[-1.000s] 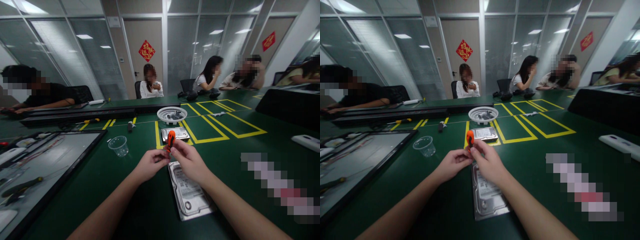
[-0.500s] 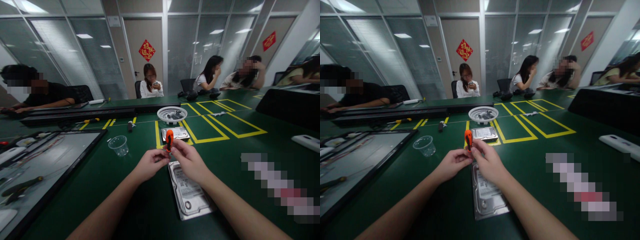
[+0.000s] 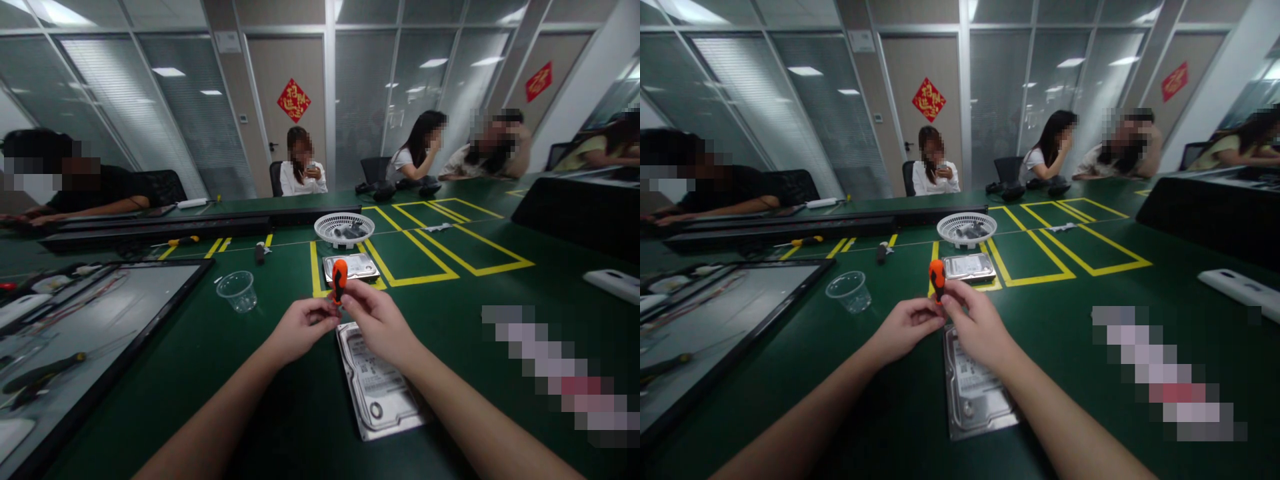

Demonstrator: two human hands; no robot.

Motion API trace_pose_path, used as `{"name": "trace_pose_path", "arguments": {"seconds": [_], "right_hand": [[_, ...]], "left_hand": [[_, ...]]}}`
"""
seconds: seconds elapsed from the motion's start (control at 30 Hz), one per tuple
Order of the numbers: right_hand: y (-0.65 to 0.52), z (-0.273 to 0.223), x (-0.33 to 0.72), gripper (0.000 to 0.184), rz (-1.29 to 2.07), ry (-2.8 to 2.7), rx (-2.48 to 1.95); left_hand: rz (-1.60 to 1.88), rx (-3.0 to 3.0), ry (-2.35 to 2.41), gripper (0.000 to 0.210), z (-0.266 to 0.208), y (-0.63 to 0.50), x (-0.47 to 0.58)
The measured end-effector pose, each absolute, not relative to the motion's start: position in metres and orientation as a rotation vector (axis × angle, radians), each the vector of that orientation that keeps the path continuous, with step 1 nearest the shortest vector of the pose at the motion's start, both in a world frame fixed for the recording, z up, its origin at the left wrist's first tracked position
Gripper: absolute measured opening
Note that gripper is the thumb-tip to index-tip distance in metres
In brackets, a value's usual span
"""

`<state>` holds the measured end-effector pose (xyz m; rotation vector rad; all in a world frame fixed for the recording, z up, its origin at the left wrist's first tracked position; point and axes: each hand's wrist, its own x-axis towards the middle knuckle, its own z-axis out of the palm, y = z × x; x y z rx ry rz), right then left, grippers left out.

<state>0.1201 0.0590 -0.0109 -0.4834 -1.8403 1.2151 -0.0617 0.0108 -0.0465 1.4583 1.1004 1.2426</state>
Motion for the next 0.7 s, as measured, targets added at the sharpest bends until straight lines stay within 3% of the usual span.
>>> {"name": "trace_pose_path", "arguments": {"seconds": [0.1, 0.37, 0.53, 0.7], "right_hand": [[0.0580, -0.0114, 0.1202, 0.007, 1.186, -1.821, -0.507], [0.0566, -0.0059, 0.1194, 0.014, 1.271, -1.805, -0.464], [0.0563, -0.0074, 0.1201, 0.004, 1.189, -1.807, -0.508], [0.0564, -0.0084, 0.1193, 0.012, 1.249, -1.767, -0.480]], "left_hand": [[1.234, 1.432, 1.093, 0.019, -0.0449, 0.0098, -0.0603], [1.251, 1.447, 1.074, 0.016, -0.0458, 0.0105, -0.0606], [1.242, 1.450, 1.086, 0.016, -0.0439, 0.0101, -0.0606], [1.245, 1.455, 1.063, 0.014, -0.0473, 0.0112, -0.0615]]}}
